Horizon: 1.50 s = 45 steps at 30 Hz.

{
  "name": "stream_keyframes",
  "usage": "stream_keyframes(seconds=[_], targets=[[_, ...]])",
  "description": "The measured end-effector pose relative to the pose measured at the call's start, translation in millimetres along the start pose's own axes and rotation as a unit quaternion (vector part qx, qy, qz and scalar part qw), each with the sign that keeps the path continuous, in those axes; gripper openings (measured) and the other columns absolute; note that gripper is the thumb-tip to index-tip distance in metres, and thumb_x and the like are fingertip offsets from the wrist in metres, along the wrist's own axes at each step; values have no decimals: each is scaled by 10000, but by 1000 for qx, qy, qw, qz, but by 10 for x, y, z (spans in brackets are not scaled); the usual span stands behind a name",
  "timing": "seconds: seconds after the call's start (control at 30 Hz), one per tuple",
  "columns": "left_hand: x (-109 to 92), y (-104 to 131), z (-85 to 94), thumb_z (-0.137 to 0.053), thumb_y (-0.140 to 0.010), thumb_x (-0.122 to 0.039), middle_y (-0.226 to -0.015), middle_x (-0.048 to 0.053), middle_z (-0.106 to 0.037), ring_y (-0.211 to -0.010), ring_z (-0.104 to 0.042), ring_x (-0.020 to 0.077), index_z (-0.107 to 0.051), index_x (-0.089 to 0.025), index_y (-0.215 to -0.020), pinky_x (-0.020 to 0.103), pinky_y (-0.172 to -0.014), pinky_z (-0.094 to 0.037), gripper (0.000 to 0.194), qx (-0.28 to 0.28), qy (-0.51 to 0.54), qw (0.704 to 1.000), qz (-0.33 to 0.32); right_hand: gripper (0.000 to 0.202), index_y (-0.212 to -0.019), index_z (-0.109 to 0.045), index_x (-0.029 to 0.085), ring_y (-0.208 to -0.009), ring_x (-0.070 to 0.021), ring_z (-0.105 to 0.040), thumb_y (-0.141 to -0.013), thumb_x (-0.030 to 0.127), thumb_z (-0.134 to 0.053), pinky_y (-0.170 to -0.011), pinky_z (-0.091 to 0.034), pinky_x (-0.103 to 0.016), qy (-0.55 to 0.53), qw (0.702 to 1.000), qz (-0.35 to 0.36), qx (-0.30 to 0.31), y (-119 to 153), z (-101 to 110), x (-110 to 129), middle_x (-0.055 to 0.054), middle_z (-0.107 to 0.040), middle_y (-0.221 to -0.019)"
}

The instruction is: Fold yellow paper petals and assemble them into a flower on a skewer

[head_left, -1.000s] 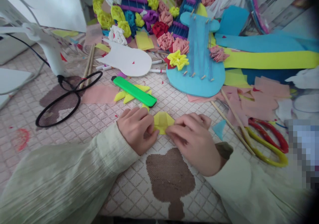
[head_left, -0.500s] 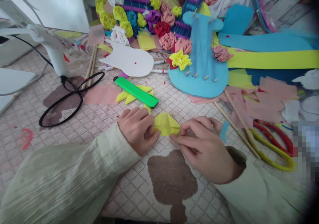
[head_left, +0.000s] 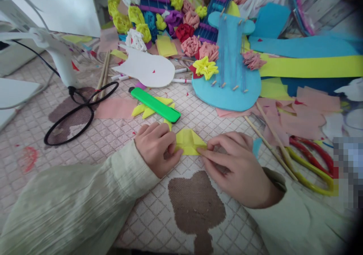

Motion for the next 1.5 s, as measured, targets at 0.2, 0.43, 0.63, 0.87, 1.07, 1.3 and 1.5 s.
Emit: stream_keyframes(seconds=[0.2, 0.43, 0.63, 0.87, 1.07, 1.3, 1.5], targets=[[1, -3, 0, -512, -668, -264, -557, -10, -414, -537, -361, 113, -416, -159, -495, 274, -536, -302, 224, 5, -11, 1000, 0, 140, -737, -674, 265, -752, -163, -474, -730, 198, -551, -705, -271, -374, -5, 1000, -2, 8, 1, -17, -7, -6, -567, -729], [11, 1, -5, -505, -680, -273, -564, -4, -425, -534, -356, 109, -419, -157, -498, 267, -532, -304, 233, 11, -6, 1000, -2, 131, -740, -682, 267, -733, -153, -480, -736, 215, -561, -684, -293, -356, -57, 998, -17, 5, -20, -16, -17, -6, -563, -711], [7, -1, -7, -507, -683, -261, -566, -4, -420, -541, -359, 108, -424, -157, -500, 258, -539, -310, 226, 12, 7, 1000, -2, 87, -660, -680, 257, -710, -147, -489, -713, 266, -612, -681, -310, -351, -79, 995, -54, -27, -44, -66, -17, 2, -575, -678], [12, -4, -4, -516, -681, -271, -574, -5, -424, -546, -368, 110, -431, -158, -508, 261, -547, -310, 223, 11, 10, 1000, -5, 32, -626, -661, 256, -727, -166, -511, -643, 234, -677, -709, -326, -367, -88, 990, -105, -41, -82, -108, -4, 14, -605, -670], [11, -10, 6, -520, -672, -264, -570, -5, -430, -548, -376, 111, -435, -158, -512, 264, -546, -317, 211, 12, 16, 1000, -5, 46, -631, -630, 237, -750, -177, -521, -654, 212, -662, -709, -342, -363, -116, 985, -126, -28, -87, -88, 1, 12, -618, -695], [19, -3, -11, -518, -665, -268, -566, -2, -429, -545, -377, 115, -430, -159, -503, 267, -538, -310, 214, 10, 10, 1000, 3, 132, -712, -560, 208, -737, -171, -520, -632, 208, -665, -722, -334, -358, -99, 984, -149, -24, -78, -107, 2, 13, -570, -695], [-1, 3, -14, -515, -668, -296, -585, -2, -444, -575, -397, 125, -429, -161, -527, 269, -552, -295, 213, 26, -9, 999, 27, 219, -842, -501, 209, -785, -181, -517, -659, 264, -609, -749, -350, -367, -145, 978, -148, -37, -93, -75, -67, -15, -553, -794]])
Point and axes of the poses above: each hand's wrist, its own y-axis away from the middle knuckle, its own z-axis out of the back of the hand, x = y × z, the point moved 1 cm from there along -y, towards the middle knuckle
